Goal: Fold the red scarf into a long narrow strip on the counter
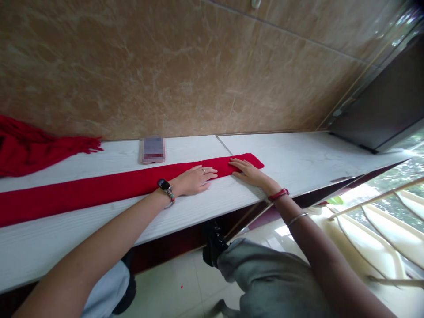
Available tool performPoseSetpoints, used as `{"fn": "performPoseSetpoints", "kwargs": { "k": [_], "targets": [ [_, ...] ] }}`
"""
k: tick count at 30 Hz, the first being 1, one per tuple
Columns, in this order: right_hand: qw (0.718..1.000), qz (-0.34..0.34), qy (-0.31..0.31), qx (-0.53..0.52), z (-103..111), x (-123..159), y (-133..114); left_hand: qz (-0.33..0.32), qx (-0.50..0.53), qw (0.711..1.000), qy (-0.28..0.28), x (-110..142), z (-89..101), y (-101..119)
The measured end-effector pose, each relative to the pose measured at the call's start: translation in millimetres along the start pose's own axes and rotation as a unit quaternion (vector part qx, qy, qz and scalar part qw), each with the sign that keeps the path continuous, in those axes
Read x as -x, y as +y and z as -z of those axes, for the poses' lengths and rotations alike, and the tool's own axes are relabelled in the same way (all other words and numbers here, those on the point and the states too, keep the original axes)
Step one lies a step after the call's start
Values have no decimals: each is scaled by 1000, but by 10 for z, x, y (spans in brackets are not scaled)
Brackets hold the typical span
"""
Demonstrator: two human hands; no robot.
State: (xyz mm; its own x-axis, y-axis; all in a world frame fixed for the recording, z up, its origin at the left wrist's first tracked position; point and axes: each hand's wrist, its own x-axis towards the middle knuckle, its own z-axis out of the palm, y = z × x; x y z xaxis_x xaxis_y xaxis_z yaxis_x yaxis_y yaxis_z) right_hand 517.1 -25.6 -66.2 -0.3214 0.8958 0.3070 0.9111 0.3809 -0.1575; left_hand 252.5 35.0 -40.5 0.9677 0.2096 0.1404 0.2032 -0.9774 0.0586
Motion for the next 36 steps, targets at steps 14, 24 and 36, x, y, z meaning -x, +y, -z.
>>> {"fn": "performPoseSetpoints", "kwargs": {
  "k": [14,24,36],
  "targets": [
    [999,8,50,-14,-26,-4,69,0,-9,1000,12,4,-23,-10],
    [997,1,69,-28,48,18,25,12,-26,1000,11,23,-8,15],
    [999,10,-30,9,27,152,-44,100,-21,994,-41,105,-5,23]
  ]
}}
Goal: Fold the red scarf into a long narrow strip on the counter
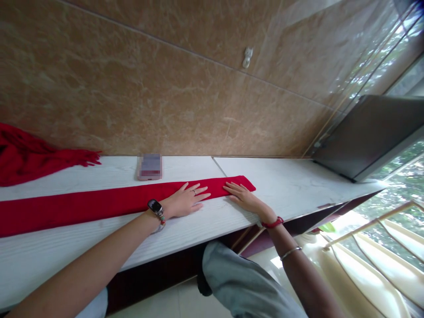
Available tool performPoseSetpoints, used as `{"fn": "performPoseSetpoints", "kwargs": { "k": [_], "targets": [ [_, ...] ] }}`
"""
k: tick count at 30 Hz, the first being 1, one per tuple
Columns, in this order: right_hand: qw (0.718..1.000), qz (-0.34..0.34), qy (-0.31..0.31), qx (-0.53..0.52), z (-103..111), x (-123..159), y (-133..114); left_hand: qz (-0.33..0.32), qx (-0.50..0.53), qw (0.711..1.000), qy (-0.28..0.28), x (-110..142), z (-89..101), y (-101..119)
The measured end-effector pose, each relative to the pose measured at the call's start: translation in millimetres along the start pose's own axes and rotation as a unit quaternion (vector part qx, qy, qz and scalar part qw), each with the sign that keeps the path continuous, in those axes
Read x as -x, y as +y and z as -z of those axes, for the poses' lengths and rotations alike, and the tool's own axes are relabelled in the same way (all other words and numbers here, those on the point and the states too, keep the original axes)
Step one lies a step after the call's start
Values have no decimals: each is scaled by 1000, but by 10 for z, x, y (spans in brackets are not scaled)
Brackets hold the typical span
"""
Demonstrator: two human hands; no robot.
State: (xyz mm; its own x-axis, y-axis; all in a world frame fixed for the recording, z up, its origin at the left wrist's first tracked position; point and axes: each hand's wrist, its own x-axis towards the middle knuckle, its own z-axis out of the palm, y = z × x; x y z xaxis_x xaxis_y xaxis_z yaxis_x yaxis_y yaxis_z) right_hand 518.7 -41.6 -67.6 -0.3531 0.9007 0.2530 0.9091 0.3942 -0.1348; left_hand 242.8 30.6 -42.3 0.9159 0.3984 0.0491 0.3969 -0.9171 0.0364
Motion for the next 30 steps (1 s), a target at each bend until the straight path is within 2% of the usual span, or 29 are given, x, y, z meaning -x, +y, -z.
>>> {"fn": "performPoseSetpoints", "kwargs": {
  "k": [6,8,10,14,16,18,20,24,27,30],
  "targets": [
    [994,-97,-35,36,84,161,214,0,23,999,-30,58,59,-11],
    [986,-150,-43,57,136,124,253,3,23,999,-27,61,57,-9],
    [982,-177,-29,67,148,8,195,7,21,1000,-22,61,46,-6],
    [993,-115,-4,23,26,-325,-168,20,24,999,-18,74,32,8],
    [996,-81,-29,4,-44,-436,-333,34,28,999,-22,90,41,20],
    [995,-77,-58,-1,-78,-463,-379,52,34,998,-33,109,61,33],
    [992,-101,-74,7,-79,-411,-279,63,40,996,-48,122,87,44],
    [983,-158,-63,66,-59,-182,192,71,41,994,-66,130,128,56],
    [984,-144,-38,94,-6,-17,531,71,35,995,-66,129,128,54],
    [987,-136,18,78,143,113,734,63,34,997,-40,126,106,39]
  ]
}}
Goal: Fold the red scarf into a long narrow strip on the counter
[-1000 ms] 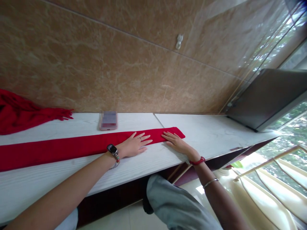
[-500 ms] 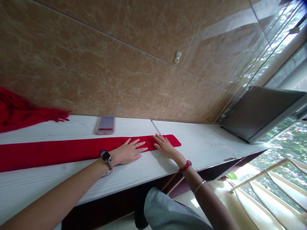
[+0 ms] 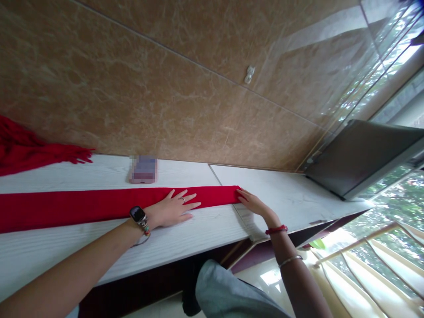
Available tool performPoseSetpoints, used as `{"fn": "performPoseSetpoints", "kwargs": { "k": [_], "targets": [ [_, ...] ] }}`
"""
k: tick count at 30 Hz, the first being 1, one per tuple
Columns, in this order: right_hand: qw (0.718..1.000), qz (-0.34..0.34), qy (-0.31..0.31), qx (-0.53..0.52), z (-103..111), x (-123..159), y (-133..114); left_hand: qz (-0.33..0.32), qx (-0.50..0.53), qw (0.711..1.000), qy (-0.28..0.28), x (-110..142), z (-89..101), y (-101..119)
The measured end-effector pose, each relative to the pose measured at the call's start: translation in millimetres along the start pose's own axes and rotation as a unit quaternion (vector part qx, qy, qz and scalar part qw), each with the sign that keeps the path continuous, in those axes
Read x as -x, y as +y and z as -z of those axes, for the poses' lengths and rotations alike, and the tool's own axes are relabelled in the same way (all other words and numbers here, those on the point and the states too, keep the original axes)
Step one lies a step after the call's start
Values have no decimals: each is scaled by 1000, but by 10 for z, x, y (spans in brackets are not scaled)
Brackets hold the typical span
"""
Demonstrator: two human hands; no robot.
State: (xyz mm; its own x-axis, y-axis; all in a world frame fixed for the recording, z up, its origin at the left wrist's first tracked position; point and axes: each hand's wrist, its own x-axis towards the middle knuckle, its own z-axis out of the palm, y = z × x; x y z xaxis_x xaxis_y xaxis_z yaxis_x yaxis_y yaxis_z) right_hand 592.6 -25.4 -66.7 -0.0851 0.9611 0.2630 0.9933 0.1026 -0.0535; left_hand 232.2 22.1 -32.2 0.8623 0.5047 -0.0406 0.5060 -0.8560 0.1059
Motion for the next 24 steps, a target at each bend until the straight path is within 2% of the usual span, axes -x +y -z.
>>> {"fn": "performPoseSetpoints", "kwargs": {
  "k": [3,6,11,15,18,24],
  "targets": [
    [998,23,54,-19,180,83,138,-11,1,999,36,-14,-25,-23],
    [998,35,54,-28,280,167,176,-13,-1,999,49,-27,-47,-45],
    [997,57,49,-23,192,235,115,-11,-17,998,55,-20,-68,-61],
    [997,52,62,-8,106,233,106,-24,-50,995,84,-141,-40,58],
    [997,44,70,-5,86,228,126,-46,-68,991,103,-456,-23,289],
    [994,5,99,-39,89,247,108,-45,-25,981,187,-1437,-81,870]
  ]
}}
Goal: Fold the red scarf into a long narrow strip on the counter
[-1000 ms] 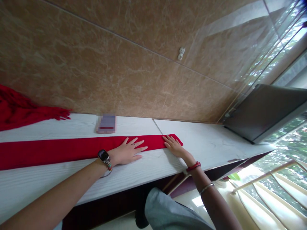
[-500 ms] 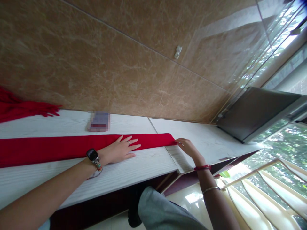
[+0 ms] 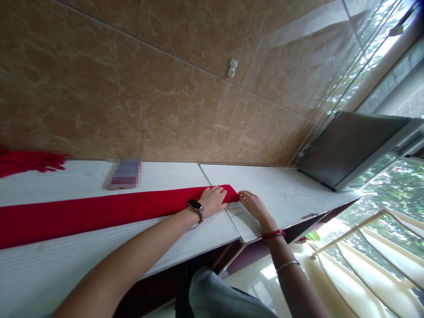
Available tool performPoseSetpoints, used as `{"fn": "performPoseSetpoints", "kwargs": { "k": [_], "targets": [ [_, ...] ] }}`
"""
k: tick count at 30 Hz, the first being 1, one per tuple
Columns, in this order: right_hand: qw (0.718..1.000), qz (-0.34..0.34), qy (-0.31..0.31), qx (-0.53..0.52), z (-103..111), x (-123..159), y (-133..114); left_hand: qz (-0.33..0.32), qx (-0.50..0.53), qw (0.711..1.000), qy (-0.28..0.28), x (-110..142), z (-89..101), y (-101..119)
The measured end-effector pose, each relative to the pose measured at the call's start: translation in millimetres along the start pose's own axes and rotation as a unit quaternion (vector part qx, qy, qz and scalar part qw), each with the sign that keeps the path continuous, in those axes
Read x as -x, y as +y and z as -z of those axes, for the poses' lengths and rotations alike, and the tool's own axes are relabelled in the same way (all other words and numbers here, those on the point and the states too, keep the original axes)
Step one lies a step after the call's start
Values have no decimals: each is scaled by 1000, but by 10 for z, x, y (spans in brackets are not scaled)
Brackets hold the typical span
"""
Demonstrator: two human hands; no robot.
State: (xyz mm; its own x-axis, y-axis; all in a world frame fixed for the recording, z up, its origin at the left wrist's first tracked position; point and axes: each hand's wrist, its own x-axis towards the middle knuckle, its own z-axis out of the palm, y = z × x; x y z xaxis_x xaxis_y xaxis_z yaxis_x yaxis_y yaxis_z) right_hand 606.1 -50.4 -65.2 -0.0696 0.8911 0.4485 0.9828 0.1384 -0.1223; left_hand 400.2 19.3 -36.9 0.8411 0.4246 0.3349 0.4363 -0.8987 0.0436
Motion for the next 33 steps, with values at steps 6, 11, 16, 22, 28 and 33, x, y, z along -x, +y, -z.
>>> {"fn": "performPoseSetpoints", "kwargs": {
  "k": [6,11,16,22,28,33],
  "targets": [
    [1000,-6,-12,-27,15,2,-39,11,30,999,10,-370,-258,167],
    [999,14,-29,-8,27,-31,-62,16,35,999,16,-336,-294,158],
    [999,-1,-31,27,34,-56,-90,39,26,999,15,-326,-252,181],
    [999,31,-29,19,52,-46,-116,53,23,998,28,-293,-257,185],
    [993,34,-56,101,17,-107,-154,120,12,991,60,-270,-368,174],
    [997,22,-31,74,-9,-110,-137,124,22,991,46,-265,-375,173]
  ]
}}
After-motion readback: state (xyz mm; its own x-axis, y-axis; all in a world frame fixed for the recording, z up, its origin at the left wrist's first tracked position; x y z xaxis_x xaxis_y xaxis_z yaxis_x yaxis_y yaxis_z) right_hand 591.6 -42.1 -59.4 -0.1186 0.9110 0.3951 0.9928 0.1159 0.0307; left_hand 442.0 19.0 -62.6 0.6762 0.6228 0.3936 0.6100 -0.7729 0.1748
